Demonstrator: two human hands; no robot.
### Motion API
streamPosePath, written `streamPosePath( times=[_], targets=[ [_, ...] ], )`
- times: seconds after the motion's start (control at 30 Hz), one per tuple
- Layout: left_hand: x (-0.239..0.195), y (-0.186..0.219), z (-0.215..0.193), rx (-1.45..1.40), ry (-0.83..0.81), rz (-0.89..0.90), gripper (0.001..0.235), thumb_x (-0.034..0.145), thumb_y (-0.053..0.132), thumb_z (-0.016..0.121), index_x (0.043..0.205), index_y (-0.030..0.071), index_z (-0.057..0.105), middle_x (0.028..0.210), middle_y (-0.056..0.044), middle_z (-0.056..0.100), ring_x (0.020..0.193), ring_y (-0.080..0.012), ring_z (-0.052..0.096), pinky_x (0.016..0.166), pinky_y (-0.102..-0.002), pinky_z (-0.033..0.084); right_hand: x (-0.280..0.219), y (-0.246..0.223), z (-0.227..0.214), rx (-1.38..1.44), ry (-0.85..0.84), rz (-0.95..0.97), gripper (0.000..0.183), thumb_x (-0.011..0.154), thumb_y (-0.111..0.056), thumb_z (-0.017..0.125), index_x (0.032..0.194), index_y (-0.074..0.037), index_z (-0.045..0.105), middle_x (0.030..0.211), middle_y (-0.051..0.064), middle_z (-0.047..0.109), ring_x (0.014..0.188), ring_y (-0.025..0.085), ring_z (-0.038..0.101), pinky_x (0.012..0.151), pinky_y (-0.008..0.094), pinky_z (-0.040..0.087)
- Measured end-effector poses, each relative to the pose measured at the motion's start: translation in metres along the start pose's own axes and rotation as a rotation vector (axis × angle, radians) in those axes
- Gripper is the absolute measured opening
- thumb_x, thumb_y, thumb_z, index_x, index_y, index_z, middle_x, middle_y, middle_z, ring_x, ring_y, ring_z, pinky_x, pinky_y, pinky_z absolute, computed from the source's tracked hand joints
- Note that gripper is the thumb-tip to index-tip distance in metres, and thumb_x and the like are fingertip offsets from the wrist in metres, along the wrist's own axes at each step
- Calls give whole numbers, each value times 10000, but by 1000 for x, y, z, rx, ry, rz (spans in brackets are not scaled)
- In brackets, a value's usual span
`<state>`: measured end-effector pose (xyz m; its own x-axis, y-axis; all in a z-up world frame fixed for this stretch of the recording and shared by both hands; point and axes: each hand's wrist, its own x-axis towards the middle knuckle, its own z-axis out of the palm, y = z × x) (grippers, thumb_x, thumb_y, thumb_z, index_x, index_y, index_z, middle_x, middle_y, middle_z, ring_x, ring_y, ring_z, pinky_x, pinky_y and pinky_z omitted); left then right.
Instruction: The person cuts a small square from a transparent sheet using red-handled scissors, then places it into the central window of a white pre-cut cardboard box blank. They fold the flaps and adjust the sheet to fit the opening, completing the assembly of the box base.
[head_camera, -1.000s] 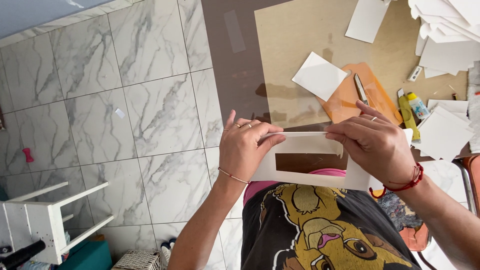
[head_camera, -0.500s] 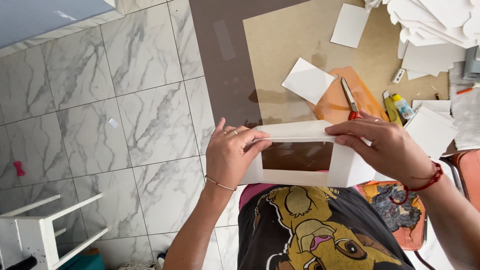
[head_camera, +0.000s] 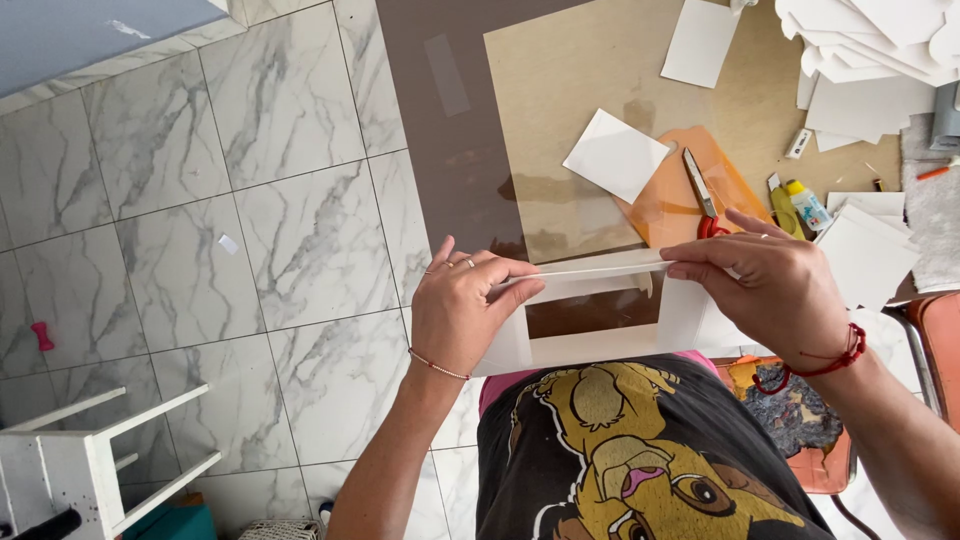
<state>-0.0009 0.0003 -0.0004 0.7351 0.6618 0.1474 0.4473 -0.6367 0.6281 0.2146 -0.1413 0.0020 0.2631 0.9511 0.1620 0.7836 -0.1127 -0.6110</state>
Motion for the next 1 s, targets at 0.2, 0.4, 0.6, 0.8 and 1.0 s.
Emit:
streamPosePath(
  times=[0.2,0.4,0.6,0.8,1.0],
  targets=[
    [12,-17,-5,-80,-312,-335,134,700,395,634,747,274,667,772,114,645,578,-65,566,513,-233,427,19,12,3,143,-208,-127,188,781,-177,559,916,-75,641,777,-2,663,459,45,572,1017,417,375],
    [25,-109,31,-411,-764,-858,211,676,353,661,806,188,681,773,84,626,707,-46,521,618,-171,375,33,78,27,319,-788,310,641,587,-82,681,1175,-256,497,1375,-64,358,1251,112,336,949,326,315],
    [9,-152,64,-562,-667,-1109,313,633,383,668,887,200,671,834,58,641,738,-72,572,683,-190,451,8,113,94,458,-765,818,944,549,-353,569,1364,-158,134,1383,72,275,1232,251,339,951,424,356],
    [-18,-154,42,-747,-300,-1141,333,709,268,585,997,108,641,908,-5,638,768,-95,562,674,-200,419,-11,103,94,733,-173,658,403,897,-206,349,1251,-15,368,1187,127,492,1101,216,480,742,249,390],
    [-94,-188,174,-1377,145,-1059,195,797,124,591,992,125,588,773,20,627,572,-40,526,486,-172,430,-4,88,80,503,89,656,314,859,-189,538,1125,-25,503,1078,78,551,960,146,517,811,244,426]
  ],
)
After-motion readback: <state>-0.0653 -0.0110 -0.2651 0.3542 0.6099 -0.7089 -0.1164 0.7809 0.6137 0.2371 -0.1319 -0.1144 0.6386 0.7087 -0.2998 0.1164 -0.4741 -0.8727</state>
